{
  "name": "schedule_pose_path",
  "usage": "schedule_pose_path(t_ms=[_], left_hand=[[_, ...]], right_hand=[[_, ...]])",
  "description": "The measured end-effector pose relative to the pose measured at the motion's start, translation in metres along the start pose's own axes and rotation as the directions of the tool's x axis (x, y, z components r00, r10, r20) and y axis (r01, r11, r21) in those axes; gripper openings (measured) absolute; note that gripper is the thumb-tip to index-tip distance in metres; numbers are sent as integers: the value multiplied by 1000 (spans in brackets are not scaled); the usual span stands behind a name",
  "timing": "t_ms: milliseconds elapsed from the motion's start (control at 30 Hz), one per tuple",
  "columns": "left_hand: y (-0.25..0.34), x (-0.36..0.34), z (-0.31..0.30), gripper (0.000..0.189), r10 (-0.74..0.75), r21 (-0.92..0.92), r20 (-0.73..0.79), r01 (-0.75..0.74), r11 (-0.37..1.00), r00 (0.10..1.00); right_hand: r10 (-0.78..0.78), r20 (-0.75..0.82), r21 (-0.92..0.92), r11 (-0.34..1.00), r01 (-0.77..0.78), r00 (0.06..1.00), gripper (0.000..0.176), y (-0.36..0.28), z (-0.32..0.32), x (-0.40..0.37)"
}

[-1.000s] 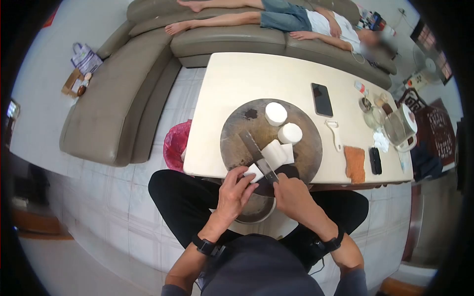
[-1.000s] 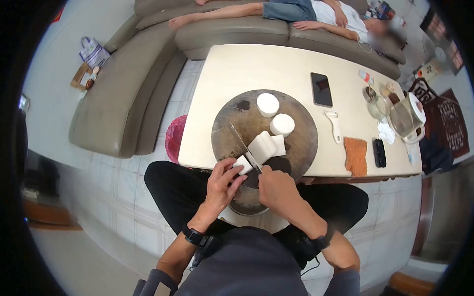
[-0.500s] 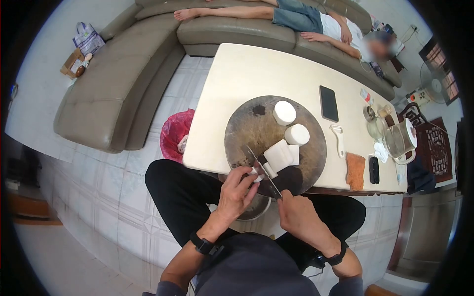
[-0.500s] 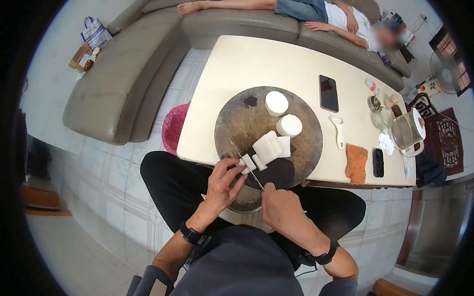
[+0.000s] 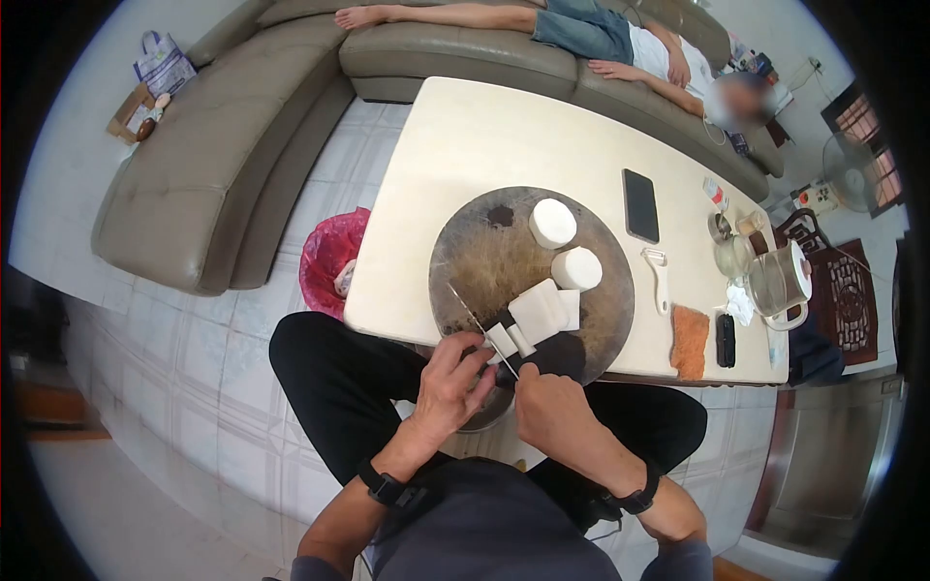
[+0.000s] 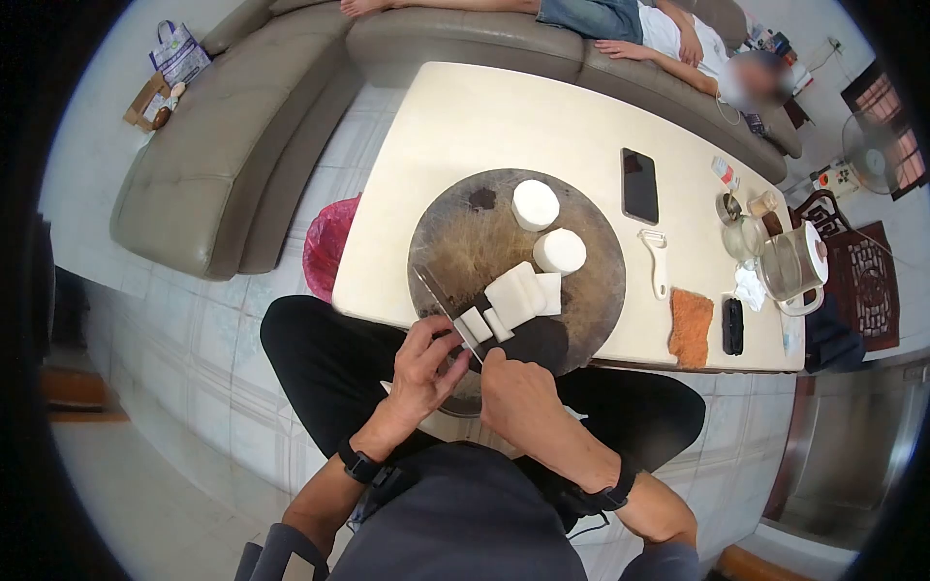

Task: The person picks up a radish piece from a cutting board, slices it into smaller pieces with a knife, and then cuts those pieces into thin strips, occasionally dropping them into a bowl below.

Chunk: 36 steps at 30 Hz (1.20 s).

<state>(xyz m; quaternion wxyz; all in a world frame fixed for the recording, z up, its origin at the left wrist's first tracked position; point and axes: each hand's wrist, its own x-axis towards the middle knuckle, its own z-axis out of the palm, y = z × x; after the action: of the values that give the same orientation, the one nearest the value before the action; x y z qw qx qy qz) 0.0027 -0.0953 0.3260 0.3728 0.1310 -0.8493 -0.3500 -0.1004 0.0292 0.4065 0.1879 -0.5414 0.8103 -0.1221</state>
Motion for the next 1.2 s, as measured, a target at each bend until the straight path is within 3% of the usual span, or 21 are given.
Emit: schedule_pose_path(t_ms=[133,333,367,400,433,533,600,633,700,767,833,1100,1200], left_hand=[[0,-1,-1,29,-4,25,39,3,1000,999],[4,-5,2,33,-51,3,9,51,999,999],[4,-4,2,34,-89,-24,-12,89,996,996],[3,-4,3,38,-71,-12,-41,70,997,997],[2,-1,3,38,-64,-3,-48,64,998,997],[8,9,1,42,-37,50,-28,38,998,999],[24,22,-5,47,7,250,73,-25,968,997],[27,25,-6,47,19,258,80,-39,965,997],[32,26,-6,51,-119,357,247,23,934,962],[25,26,0,48,-92,360,251,-5,933,964],[20,30,3,42,-189,276,237,120,954,953],[0,73,11,37,-76,283,208,14,959,975],[18,73,9,34,-26,392,164,-41,919,986]], right_hand=[[17,-44,8,1000,-16,999,13,-3,5,11],[-100,-171,24,994,106,980,16,27,7,9],[44,-57,406,914,-17,997,18,30,-7,5],[129,112,708,685,-170,985,20,34,-19,0],[171,116,775,600,-197,978,22,37,-31,-6],[235,-38,812,573,-107,971,22,61,-40,-7],[251,-79,829,554,-77,965,22,74,-45,-5],[270,-105,839,541,-61,957,23,80,-47,-4],[272,-120,847,529,-45,955,23,91,-44,-3],[297,-126,859,510,-46,946,23,98,-39,-3],[281,-141,873,488,-15,949,22,101,-36,-3],[309,-205,891,451,46,929,19,100,-45,-6],[375,-198,907,421,24,905,20,100,-47,-7]])
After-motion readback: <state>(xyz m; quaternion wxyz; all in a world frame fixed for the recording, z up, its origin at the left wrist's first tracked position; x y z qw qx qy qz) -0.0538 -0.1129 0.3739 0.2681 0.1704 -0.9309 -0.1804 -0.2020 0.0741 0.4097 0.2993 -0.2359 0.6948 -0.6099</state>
